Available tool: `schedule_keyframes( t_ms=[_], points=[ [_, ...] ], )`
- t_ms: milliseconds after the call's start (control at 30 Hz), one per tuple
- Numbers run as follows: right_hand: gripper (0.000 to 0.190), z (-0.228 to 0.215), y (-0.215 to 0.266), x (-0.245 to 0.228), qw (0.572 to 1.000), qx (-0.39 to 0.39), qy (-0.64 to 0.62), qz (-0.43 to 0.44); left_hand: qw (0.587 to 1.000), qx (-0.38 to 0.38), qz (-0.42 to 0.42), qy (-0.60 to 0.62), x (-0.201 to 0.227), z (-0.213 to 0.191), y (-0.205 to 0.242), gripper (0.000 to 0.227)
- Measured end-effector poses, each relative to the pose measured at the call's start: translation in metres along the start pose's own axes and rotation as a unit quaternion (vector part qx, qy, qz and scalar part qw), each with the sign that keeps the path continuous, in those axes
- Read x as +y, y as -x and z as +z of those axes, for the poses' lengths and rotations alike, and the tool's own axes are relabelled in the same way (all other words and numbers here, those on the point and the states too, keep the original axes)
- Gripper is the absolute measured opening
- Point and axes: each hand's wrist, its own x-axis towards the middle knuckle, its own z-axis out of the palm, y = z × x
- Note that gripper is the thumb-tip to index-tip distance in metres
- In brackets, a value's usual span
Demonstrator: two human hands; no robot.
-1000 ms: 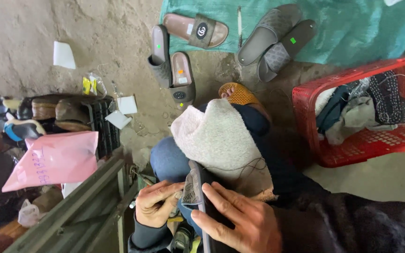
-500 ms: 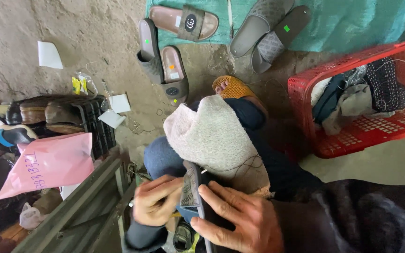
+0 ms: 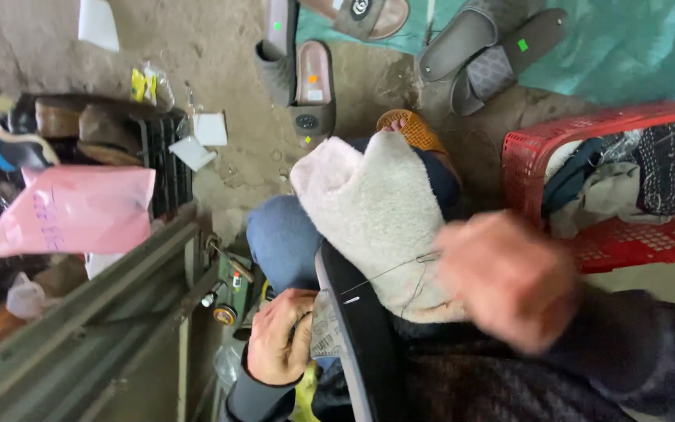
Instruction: Hand-stitching the upper component of a sandal to its sole and cleaning the finished product with a cloth.
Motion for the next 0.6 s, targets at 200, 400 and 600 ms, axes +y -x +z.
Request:
schedule_keyframes(
  t_ms=[200, 400, 600],
  points=[
    [0.03, 0.016, -0.03, 0.104, 0.509, 0.242, -0.772, 0.295, 0.996, 0.041, 0.069, -0.042, 0.009, 0.008, -0.008, 0.033],
    [0.021, -0.004, -0.029, 0.1, 0.47, 0.253, -0.809, 0.246, 0.989, 0.072, 0.062, -0.113, 0.003, 0.02, 0.004, 0.031],
    [0.011, 0.01, 0.003, 0.121, -0.237, 0.085, -0.965, 0.07, 0.984, 0.088, 0.06, -0.144, 0.003, 0.03, 0.001, 0.024]
  ],
)
